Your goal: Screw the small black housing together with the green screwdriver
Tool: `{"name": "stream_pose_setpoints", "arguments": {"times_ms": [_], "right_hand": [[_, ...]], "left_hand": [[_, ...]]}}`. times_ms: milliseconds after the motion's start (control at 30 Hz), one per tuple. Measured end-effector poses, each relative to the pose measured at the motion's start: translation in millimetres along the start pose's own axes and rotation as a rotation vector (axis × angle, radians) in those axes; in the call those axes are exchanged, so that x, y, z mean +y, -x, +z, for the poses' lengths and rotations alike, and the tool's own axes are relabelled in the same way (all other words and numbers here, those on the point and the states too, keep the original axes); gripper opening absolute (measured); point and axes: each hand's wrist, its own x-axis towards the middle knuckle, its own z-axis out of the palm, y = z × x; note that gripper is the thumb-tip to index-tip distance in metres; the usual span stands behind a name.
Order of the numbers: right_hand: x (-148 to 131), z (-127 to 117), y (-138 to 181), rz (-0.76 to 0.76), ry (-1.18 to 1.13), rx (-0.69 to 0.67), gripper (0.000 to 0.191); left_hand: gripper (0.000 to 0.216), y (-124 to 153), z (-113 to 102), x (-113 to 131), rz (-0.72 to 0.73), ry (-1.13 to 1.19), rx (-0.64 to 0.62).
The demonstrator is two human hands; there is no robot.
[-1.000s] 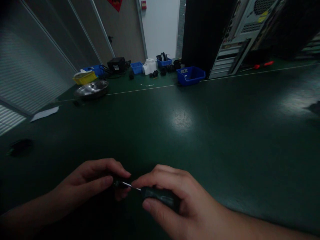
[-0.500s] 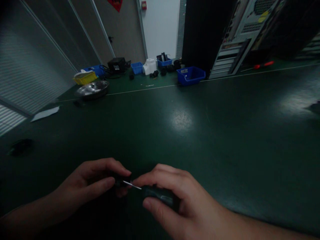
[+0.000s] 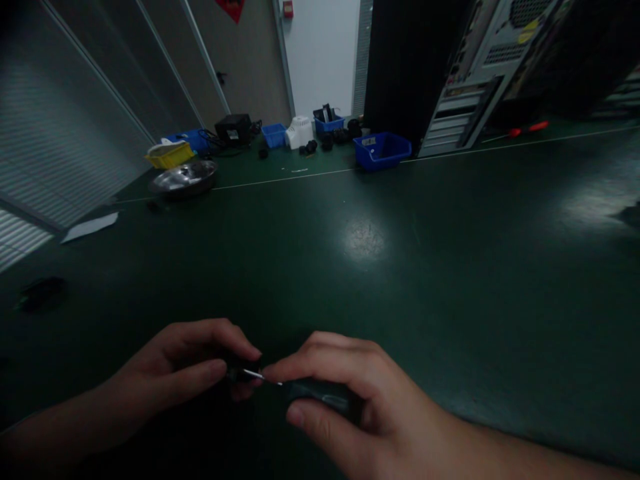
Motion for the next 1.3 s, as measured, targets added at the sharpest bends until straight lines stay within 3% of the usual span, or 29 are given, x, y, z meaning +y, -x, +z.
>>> {"name": "stream_pose_setpoints", "arguments": {"times_ms": [433,700,967,1300], "right_hand": [[6.2,0.9,3.0,0.005,0.147,-0.013,0.035],[0.4,1.2,-0.6,-0.014,-0.007,-0.013,0.050],[6.2,-0.8,6.6,0.021,0.062,-0.024,0.036],[3.1,2.2,1.4,0.006,0.054,-0.003,0.051]], "left_hand": [[0.017,0.7,1.0,-3.2,0.075,-0.020,0.044],[0.017,-0.6,0.1,0.4,0.053,-0.007,0.002],[0.017,-0.4,-0.5,1.3,0.030,-0.018,-0.015],[0.017,-1.1,0.9,-2.4,0.083,-0.047,0.028]]}}
